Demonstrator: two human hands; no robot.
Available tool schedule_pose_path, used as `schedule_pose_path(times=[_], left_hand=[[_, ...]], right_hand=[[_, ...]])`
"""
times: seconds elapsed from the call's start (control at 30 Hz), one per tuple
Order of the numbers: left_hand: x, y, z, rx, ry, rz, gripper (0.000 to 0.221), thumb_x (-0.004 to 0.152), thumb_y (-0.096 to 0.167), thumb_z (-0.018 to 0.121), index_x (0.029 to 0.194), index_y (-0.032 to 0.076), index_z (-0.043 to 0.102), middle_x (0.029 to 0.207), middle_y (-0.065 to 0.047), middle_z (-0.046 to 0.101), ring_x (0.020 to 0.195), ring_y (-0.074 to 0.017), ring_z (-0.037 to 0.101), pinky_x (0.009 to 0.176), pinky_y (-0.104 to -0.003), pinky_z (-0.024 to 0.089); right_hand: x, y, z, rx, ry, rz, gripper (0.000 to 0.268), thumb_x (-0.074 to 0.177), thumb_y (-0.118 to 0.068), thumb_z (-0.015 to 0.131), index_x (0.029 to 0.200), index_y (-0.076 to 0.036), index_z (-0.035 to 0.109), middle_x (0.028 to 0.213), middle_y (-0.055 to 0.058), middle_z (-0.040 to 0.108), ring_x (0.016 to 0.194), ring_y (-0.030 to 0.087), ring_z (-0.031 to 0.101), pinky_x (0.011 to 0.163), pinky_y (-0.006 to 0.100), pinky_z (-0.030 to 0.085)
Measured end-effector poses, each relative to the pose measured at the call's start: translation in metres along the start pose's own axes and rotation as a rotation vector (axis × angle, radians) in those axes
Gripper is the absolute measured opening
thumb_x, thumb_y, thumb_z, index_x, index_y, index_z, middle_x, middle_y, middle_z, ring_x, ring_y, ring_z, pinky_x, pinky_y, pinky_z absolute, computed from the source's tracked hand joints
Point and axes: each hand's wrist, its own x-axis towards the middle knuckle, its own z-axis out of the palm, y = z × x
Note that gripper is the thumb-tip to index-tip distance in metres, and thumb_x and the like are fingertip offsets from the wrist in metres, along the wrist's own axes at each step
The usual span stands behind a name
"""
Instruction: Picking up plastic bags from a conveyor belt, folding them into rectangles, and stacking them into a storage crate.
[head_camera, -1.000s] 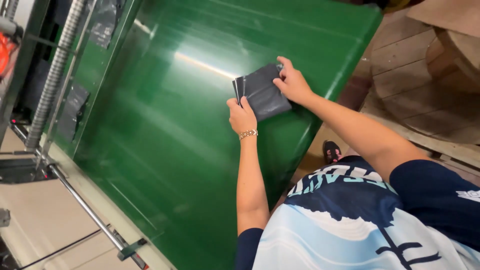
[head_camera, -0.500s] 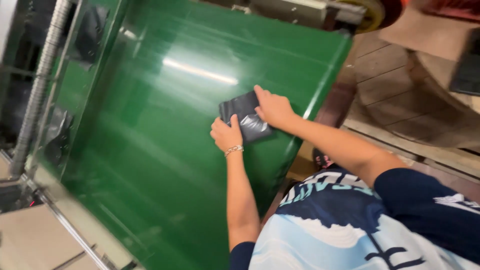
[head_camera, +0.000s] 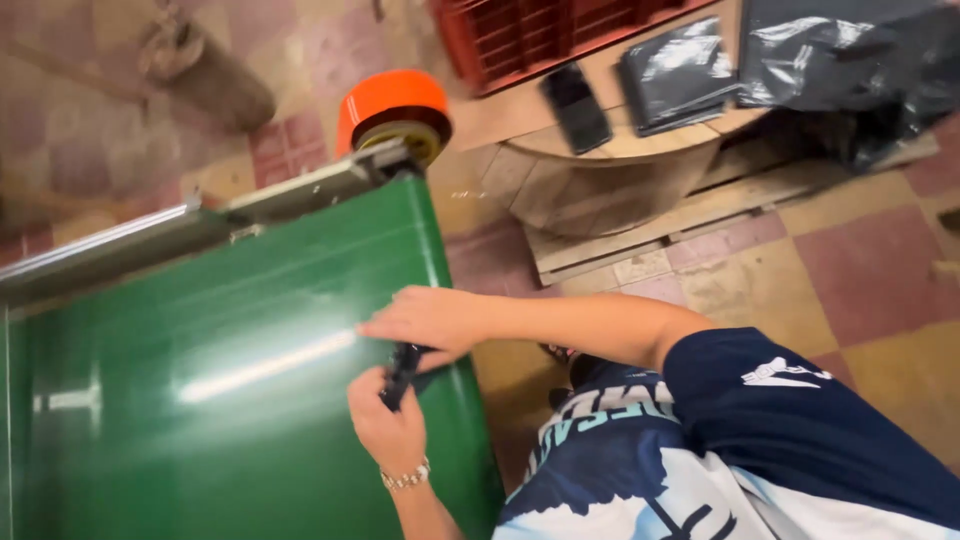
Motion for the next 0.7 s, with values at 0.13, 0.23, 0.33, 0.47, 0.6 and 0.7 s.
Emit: schedule_pose_path(times=[0.13, 0.23, 0.33, 0.47, 0.6, 0.7], left_hand=[[0.007, 0.045, 0.02, -0.174, -0.143, 0.047, 0.019, 0.078, 0.004, 0.07, 0.093, 0.007, 0.059, 0.099, -0.008, 0.066, 0.091, -0.0298, 0.061, 0.086, -0.04, 0.049], [0.011, 0.076, 0.048, -0.339, -0.199, 0.242, 0.016, 0.083, -0.004, 0.068, 0.094, 0.005, 0.059, 0.097, -0.01, 0.068, 0.088, -0.0289, 0.063, 0.084, -0.038, 0.051], [0.008, 0.095, 0.092, -0.243, -0.102, 0.315, 0.036, 0.08, 0.017, 0.077, 0.109, 0.005, 0.06, 0.106, -0.011, 0.065, 0.1, -0.0363, 0.057, 0.095, -0.049, 0.047], [-0.019, 0.103, 0.16, -0.413, -0.402, -0.35, 0.085, 0.077, 0.027, 0.076, 0.146, -0.001, 0.034, 0.141, -0.021, 0.049, 0.125, -0.0344, 0.051, 0.107, -0.045, 0.04], [-0.051, 0.117, 0.223, -0.659, -0.796, -0.666, 0.06, 0.1, 0.026, 0.062, 0.147, -0.002, 0.038, 0.149, -0.028, 0.044, 0.142, -0.032, 0.04, 0.117, -0.044, 0.034], [0.0, 0.193, 0.224, -0.612, -0.937, -0.84, 0.079, 0.1, 0.04, 0.06, 0.154, -0.004, 0.025, 0.16, -0.026, 0.026, 0.15, -0.0314, 0.022, 0.125, -0.043, 0.02]], right_hand=[[-0.064, -0.04, -0.039, -0.091, -0.097, 0.191, 0.057, 0.104, -0.047, 0.036, 0.148, -0.01, 0.036, 0.086, 0.009, 0.063, 0.064, 0.03, 0.062, 0.05, 0.043, 0.042], [-0.112, -0.077, -0.061, -0.09, 0.018, 0.454, 0.042, 0.101, -0.051, 0.037, 0.114, -0.018, 0.059, 0.092, -0.001, 0.073, 0.073, 0.026, 0.069, 0.055, 0.039, 0.049], [-0.168, -0.091, -0.071, -0.005, 0.18, 0.737, 0.028, 0.095, -0.041, 0.058, 0.115, -0.021, 0.062, 0.089, -0.003, 0.073, 0.073, 0.021, 0.07, 0.065, 0.034, 0.051], [-0.221, -0.105, -0.095, 0.245, 0.495, 1.241, 0.035, 0.089, -0.035, 0.067, 0.114, -0.012, 0.061, 0.103, 0.005, 0.072, 0.093, 0.019, 0.071, 0.075, 0.031, 0.053], [-0.306, -0.069, -0.092, 0.307, 0.827, 1.327, 0.042, 0.086, -0.017, 0.079, 0.125, -0.008, 0.067, 0.106, 0.01, 0.075, 0.1, 0.019, 0.069, 0.086, 0.038, 0.056], [-0.319, -0.05, -0.139, 0.375, 0.891, 1.427, 0.038, 0.087, -0.017, 0.078, 0.123, -0.007, 0.069, 0.105, 0.01, 0.075, 0.098, 0.02, 0.069, 0.083, 0.037, 0.057]])
